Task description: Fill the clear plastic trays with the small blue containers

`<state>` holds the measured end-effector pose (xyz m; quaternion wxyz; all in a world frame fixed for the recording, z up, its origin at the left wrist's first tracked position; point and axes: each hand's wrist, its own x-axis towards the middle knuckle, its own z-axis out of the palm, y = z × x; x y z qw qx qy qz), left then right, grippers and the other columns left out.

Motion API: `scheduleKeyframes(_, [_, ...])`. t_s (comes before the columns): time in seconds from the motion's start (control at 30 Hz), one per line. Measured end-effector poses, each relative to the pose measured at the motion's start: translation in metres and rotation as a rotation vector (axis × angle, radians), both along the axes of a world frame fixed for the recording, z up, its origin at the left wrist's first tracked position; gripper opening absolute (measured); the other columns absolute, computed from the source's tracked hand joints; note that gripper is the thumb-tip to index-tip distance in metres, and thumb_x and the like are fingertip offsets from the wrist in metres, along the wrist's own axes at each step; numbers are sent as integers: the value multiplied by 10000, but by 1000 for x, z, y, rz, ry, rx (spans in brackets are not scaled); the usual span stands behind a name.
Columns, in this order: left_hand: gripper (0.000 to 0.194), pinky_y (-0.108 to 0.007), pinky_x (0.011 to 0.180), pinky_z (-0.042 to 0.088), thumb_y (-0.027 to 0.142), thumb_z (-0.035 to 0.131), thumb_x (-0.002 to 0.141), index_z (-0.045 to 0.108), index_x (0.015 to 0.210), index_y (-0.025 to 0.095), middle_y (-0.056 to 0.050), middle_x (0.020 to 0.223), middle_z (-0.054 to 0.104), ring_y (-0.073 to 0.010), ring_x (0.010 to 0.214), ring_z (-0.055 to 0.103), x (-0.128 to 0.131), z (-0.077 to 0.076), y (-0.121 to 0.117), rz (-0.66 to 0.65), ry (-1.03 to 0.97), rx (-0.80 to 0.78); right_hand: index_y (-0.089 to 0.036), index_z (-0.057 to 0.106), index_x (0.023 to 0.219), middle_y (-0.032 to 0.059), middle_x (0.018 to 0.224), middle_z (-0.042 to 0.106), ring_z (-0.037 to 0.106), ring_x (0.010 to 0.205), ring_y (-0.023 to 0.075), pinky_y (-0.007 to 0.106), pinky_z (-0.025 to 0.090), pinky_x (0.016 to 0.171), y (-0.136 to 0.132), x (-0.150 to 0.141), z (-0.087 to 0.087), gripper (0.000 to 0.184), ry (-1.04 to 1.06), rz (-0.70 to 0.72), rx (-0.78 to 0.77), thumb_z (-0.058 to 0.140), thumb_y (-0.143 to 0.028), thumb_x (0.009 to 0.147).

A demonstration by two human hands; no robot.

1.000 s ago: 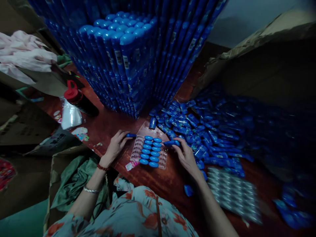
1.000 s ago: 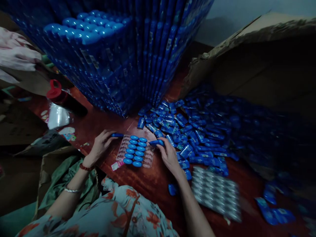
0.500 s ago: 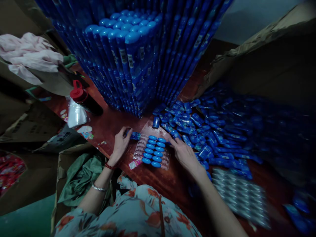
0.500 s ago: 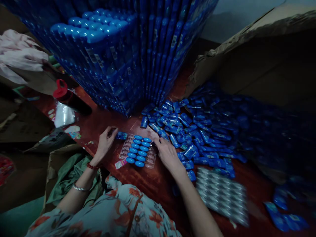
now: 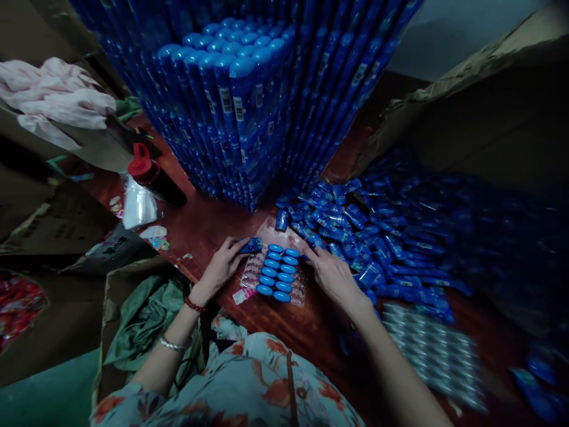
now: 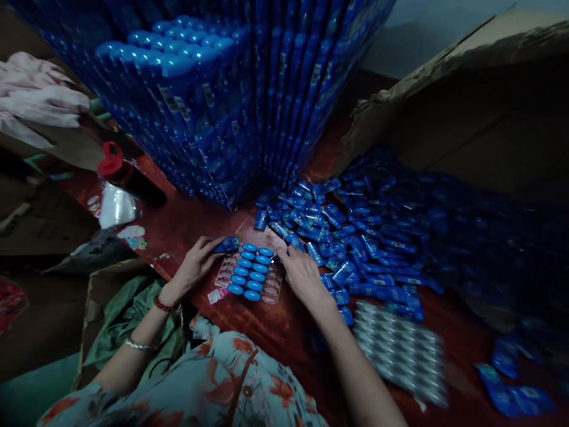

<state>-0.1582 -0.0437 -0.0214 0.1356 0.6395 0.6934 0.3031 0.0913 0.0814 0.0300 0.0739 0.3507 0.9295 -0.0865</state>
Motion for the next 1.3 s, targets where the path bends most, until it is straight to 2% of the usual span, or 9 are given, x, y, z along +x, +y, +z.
scheduleKeyframes(0.2, [330, -270, 701, 493, 404, 400, 923, 509, 1144, 184, -68, 957, 530, -169, 792, 594, 5, 24, 13, -95, 381, -153, -253, 418, 1334, 97, 975, 594, 567, 859, 206, 301, 388, 712, 0, 1, -3, 465, -36, 8, 25, 332, -132, 893])
scheduleKeyframes(0.33, [201, -267, 667, 499, 211, 368, 934, 522, 1050, 154, -81, 946, 556, -168, 753, 613, 11, 31, 23, -127, 493, -343, -242, 409, 1340, 96, 960, 590, 566, 856, 205, 298, 381, 711, -1, 2, -2, 466, -44, 4, 41, 319, -127, 897])
scheduleKeyframes(0.43, [283, -265, 645, 502, 36, 353, 860, 502, 1073, 147, -101, 976, 563, -160, 722, 621, 16, 34, 28, -138, 537, -411, -248, 414, 1337, 97, 962, 596, 566, 855, 210, 313, 380, 737, -1, 1, -1, 491, -68, 9, 45, 323, -99, 878])
scheduleKeyframes(0.6, [308, -272, 581, 492, -12, 335, 825, 496, 1058, 107, -131, 928, 585, -179, 675, 632, 23, 46, 40, -206, 637, -498, -257, 450, 1307, 109, 1004, 615, 576, 893, 229, 348, 374, 786, 2, -3, -3, 505, -115, 65, 56, 316, -72, 856])
scheduleKeyframes(0.77, [232, -288, 566, 468, -1, 333, 851, 533, 928, 87, -138, 831, 598, -213, 686, 628, 30, 57, 55, -339, 679, -469, -222, 461, 1304, 137, 1017, 635, 572, 929, 253, 375, 368, 808, 4, -12, -2, 496, -159, 91, 37, 333, -77, 846])
scheduleKeyframes(0.93, [234, -268, 570, 442, 7, 331, 862, 541, 923, 91, -134, 844, 612, -190, 676, 620, 34, 55, 59, -357, 731, -398, -182, 473, 1290, 148, 1009, 637, 584, 915, 251, 391, 376, 828, -2, -17, -2, 461, -139, 62, 32, 317, -91, 867])
scheduleKeyframes(1.03, [189, -273, 622, 445, 88, 374, 898, 549, 965, 111, -116, 891, 628, -179, 691, 618, 20, 53, 60, -404, 650, -389, -168, 480, 1274, 132, 1015, 641, 597, 919, 240, 382, 403, 828, -8, -7, -9, 410, -69, -10, 26, 308, -146, 903])
scheduleKeyframes(1.17, [272, -265, 695, 444, 345, 347, 950, 563, 941, 180, -52, 845, 638, -168, 725, 608, -6, 52, 74, -480, 321, -322, -210, 483, 1249, 76, 1109, 639, 609, 964, 195, 320, 455, 809, -5, 23, -19, 364, 219, -218, -51, 305, -308, 947])
scheduleKeyframes(1.3, [297, -258, 736, 448, 353, 322, 951, 548, 1017, 172, -67, 930, 631, -172, 819, 608, -1, 39, 112, -268, 81, -235, -197, 559, 1123, 78, 1082, 642, 616, 959, 198, 301, 472, 777, 12, 31, -24, 340, 297, -465, 30, 307, -343, 948])
